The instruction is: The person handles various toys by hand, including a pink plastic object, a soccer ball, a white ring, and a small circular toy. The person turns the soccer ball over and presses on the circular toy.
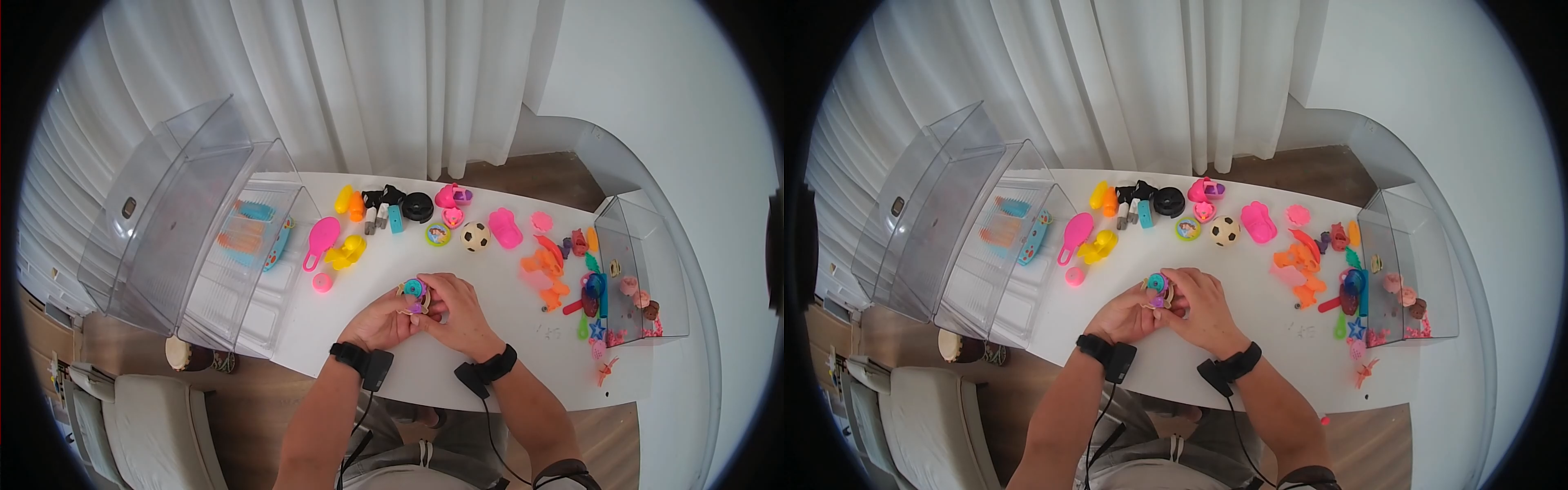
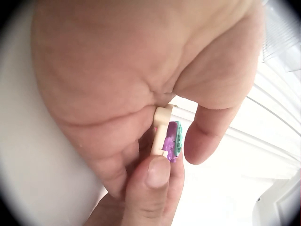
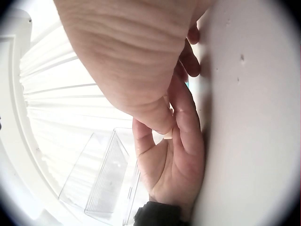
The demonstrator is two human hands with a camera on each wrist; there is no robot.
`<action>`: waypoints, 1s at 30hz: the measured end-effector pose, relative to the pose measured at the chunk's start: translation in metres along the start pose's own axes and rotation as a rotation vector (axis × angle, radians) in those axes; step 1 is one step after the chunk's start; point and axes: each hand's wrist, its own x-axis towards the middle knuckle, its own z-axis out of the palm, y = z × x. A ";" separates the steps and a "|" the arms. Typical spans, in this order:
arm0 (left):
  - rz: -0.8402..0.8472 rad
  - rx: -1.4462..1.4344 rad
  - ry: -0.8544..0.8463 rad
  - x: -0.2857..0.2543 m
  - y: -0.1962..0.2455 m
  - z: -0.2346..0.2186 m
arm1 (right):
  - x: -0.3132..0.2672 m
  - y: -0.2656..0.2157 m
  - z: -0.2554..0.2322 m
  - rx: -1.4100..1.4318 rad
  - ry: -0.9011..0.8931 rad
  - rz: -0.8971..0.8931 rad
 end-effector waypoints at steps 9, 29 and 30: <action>-0.056 -0.074 0.009 0.000 0.000 -0.006 | 0.000 0.000 -0.001 0.013 0.003 0.006; -0.081 -0.211 -0.053 0.002 0.003 -0.006 | 0.003 0.002 -0.014 0.158 0.135 0.052; -0.080 -0.211 -0.053 0.001 0.004 -0.005 | 0.002 0.004 -0.017 0.062 0.137 0.037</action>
